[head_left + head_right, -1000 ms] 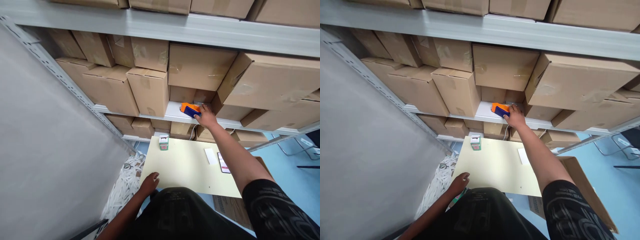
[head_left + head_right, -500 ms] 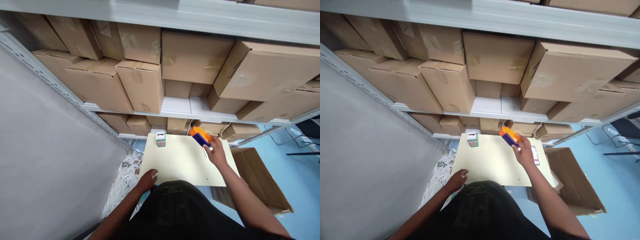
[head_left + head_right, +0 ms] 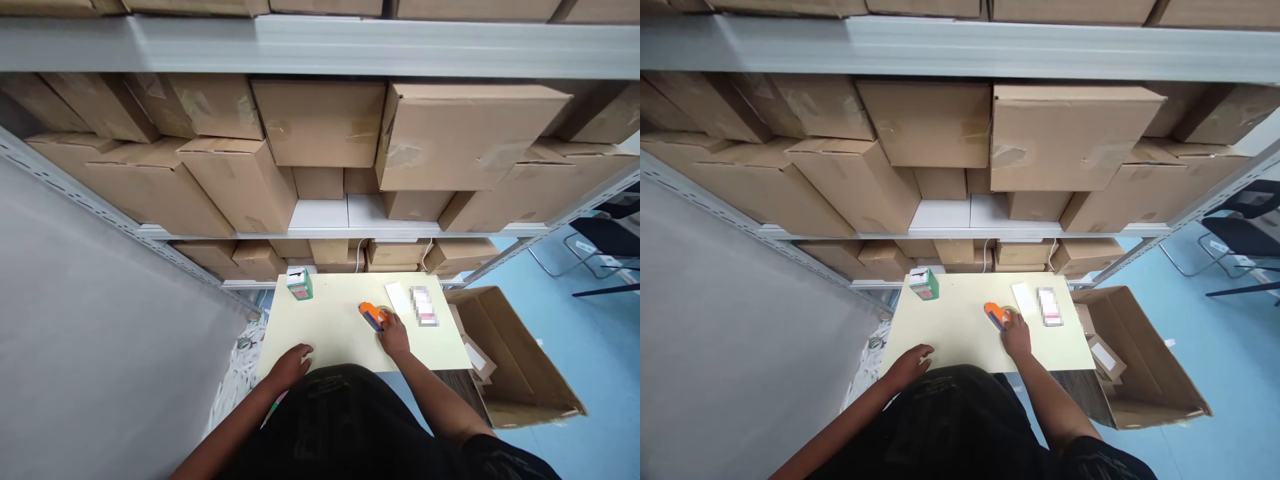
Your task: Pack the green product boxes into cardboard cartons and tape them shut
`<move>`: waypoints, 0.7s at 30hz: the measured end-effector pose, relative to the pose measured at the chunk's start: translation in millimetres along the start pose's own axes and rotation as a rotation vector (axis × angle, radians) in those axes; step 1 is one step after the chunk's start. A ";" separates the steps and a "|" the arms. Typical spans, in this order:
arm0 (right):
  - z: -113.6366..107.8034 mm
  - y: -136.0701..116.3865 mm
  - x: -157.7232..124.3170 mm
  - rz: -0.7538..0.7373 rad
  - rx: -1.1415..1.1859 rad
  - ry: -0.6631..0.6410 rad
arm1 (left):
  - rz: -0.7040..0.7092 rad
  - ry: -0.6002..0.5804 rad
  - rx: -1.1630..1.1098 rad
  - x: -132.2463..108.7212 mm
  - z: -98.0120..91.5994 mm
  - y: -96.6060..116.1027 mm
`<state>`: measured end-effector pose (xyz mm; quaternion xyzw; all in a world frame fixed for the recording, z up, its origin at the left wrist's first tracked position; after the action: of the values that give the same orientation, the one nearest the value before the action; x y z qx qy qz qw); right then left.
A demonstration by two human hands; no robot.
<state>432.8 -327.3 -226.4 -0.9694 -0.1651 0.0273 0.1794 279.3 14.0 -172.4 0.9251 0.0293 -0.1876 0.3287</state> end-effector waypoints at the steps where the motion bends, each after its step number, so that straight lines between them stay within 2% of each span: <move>1: -4.5 0.0 -2.3 -0.003 0.001 0.009 | -0.011 0.012 0.001 -0.7 2.4 3.1; 6: -29.5 4.5 -22.0 -0.108 0.067 0.076 | -0.100 0.091 -0.040 -7.4 20.7 24.9; 11: -44.3 6.0 -31.2 -0.288 0.140 0.049 | -0.161 0.182 -0.103 -22.7 55.5 51.9; 16: -51.6 -12.0 -27.6 -0.419 0.181 0.001 | -0.185 0.272 -0.135 -53.7 86.2 64.9; 21: -48.3 -35.3 -37.7 -0.505 0.216 -0.052 | -0.273 0.416 -0.159 -98.7 97.6 61.5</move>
<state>391.7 -325.0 -169.0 -0.8719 -0.4020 0.0241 0.2787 166.5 -87.7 -169.2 0.9026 0.2355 -0.0330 0.3589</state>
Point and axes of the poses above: each hand's wrist, its own x-axis towards the middle knuckle, its own z-axis out of the palm, y = z × x, the point moved 4 cm from there along x, towards the middle knuckle, and after that the axes turned 1 degree about -z, right-handed, at the moved point
